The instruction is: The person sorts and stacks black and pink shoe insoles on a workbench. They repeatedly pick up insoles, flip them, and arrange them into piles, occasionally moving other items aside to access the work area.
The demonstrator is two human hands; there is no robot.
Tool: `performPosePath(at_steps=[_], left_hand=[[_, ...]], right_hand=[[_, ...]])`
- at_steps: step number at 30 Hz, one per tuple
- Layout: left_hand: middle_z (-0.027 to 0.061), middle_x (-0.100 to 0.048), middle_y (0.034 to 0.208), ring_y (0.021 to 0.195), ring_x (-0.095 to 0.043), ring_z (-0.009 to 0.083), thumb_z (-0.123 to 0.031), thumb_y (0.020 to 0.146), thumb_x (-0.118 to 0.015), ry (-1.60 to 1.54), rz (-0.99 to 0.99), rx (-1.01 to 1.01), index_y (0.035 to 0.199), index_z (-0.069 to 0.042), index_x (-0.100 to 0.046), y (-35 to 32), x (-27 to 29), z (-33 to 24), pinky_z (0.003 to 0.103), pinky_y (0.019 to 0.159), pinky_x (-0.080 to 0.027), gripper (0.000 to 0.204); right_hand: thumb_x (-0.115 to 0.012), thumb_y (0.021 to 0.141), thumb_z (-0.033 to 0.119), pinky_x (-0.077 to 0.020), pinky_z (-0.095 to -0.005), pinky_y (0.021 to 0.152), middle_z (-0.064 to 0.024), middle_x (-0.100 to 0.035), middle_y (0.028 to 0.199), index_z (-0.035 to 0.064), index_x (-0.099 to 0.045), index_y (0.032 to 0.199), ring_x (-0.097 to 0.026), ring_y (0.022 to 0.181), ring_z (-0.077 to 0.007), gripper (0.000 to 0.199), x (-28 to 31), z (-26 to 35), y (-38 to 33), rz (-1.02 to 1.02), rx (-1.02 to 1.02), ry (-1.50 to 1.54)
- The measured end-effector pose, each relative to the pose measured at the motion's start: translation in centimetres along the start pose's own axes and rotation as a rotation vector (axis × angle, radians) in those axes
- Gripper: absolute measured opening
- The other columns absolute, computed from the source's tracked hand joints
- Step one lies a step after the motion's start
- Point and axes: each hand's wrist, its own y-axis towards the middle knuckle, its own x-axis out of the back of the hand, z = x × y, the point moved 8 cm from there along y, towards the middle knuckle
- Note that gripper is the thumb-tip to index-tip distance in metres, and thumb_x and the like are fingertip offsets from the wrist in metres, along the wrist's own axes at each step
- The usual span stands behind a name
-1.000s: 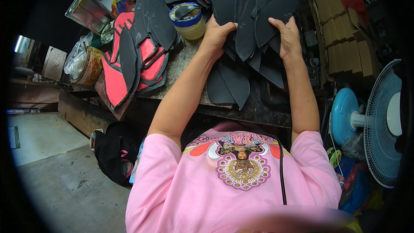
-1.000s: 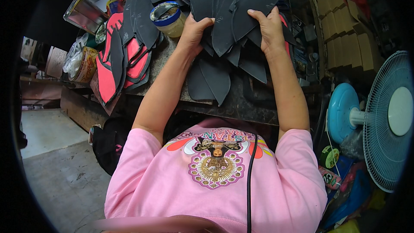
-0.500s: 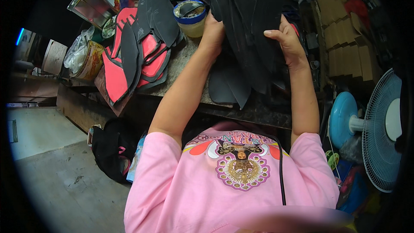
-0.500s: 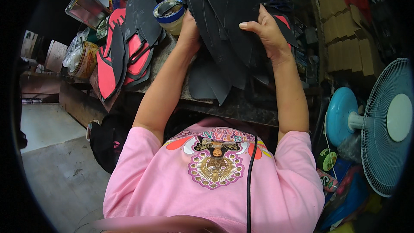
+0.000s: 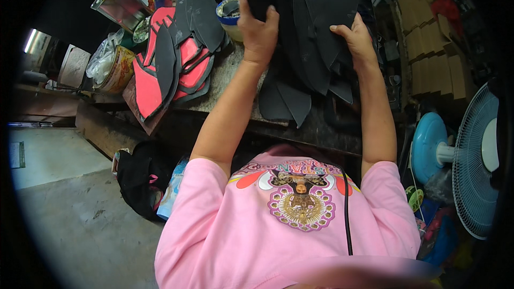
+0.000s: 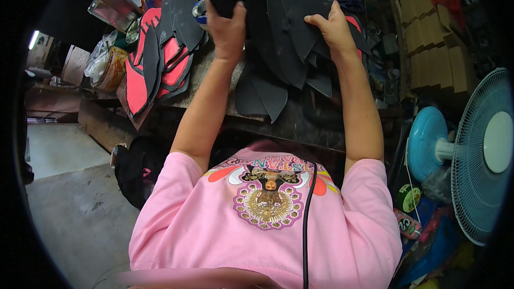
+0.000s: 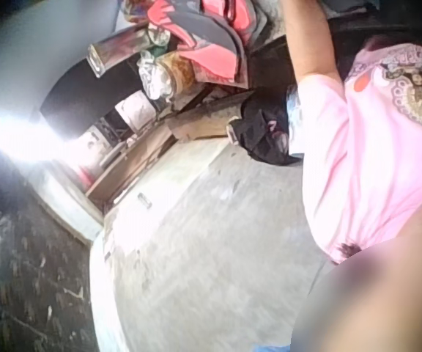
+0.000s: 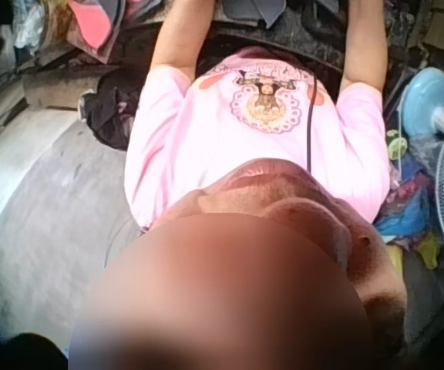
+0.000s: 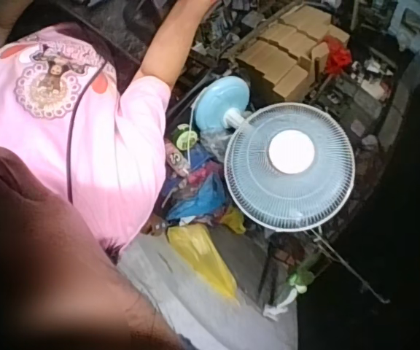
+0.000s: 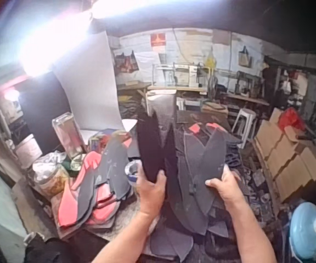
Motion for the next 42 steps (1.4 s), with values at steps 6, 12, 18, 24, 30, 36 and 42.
performPosePath(at_steps=[6,12,18,24,30,36,42], left_hand=[[0.0216,-0.061,0.124,0.11,-0.061,0.0284,-0.011,0.088,-0.071,0.213,-0.154,-0.045,0.135,0.004,-0.048,4.4,5.6,-6.2,0.036,0.101,-0.045,0.054],[0.0139,-0.063,0.119,0.102,-0.064,0.0222,-0.003,0.079,-0.075,-0.083,-0.225,-0.097,0.128,0.005,-0.052,2.8,10.1,-10.6,0.033,0.095,-0.049,0.055],[0.0128,-0.063,0.121,0.106,-0.063,0.0196,-0.002,0.08,-0.075,0.122,-0.053,0.251,0.131,0.003,-0.052,-2.5,14.1,-9.4,0.032,0.096,-0.049,0.056],[0.0099,-0.066,0.113,0.099,-0.064,0.015,0.003,0.082,-0.07,-0.023,0.128,0.536,0.127,0.004,-0.053,-7.4,13.5,-7.3,0.03,0.089,-0.052,0.048],[0.0102,-0.067,0.111,0.097,-0.067,0.0174,0.003,0.083,-0.067,-0.198,0.081,0.61,0.126,0.003,-0.055,-7.9,12.4,-6.5,0.03,0.088,-0.054,0.045],[0.0097,-0.066,0.112,0.097,-0.066,0.0181,0.004,0.081,-0.066,-0.387,0.007,0.789,0.126,0.002,-0.054,-8.3,10.4,-4.5,0.031,0.087,-0.055,0.047],[0.0101,-0.065,0.11,0.097,-0.067,0.0195,0.003,0.081,-0.066,-0.536,-0.04,0.816,0.125,0.001,-0.054,-8.3,8.5,-4.1,0.033,0.086,-0.056,0.046]], right_hand=[[-0.072,0.079,0.002,-0.0501,-0.0319,0.097,-0.014,-0.061,0.119,-0.0043,-0.048,0.126,-0.062,0.107,-0.0207,0.053,1.9,-0.1,1.0,-0.126,0.119,0.077],[-0.074,0.077,-0.001,-0.0568,-0.0327,0.087,-0.0138,-0.064,0.108,-0.0011,-0.051,0.111,-0.066,0.096,-0.0209,0.041,5.2,-1.3,2.5,-0.184,0.181,0.262],[-0.07,0.082,-0.002,-0.0554,-0.0338,0.095,-0.015,-0.062,0.116,-0.0058,-0.045,0.127,-0.065,0.106,-0.0223,0.052,5.2,-1.0,2.7,-0.133,0.234,0.285],[-0.071,0.082,-0.001,-0.0545,-0.0336,0.097,-0.0155,-0.062,0.115,-0.0085,-0.041,0.131,-0.066,0.105,-0.0228,0.058,5.3,-1.7,2.9,-0.119,0.162,0.319],[-0.071,0.082,-0.001,-0.0551,-0.0345,0.097,-0.0157,-0.063,0.112,-0.0078,-0.042,0.13,-0.067,0.104,-0.023,0.055,6.2,-2.6,2.8,-0.241,0.07,0.422],[-0.067,0.085,-0.002,-0.0582,-0.037,0.093,-0.0123,-0.068,0.1,-0.0059,-0.044,0.127,-0.07,0.095,-0.022,0.048,1.9,0.3,0.4,-0.003,0.054,0.538],[-0.066,0.085,-0.001,-0.0593,-0.0332,0.085,-0.0119,-0.069,0.092,-0.0072,-0.036,0.136,-0.071,0.087,-0.021,0.059,-2.7,0.8,-2.2,0.162,-0.052,0.635]])
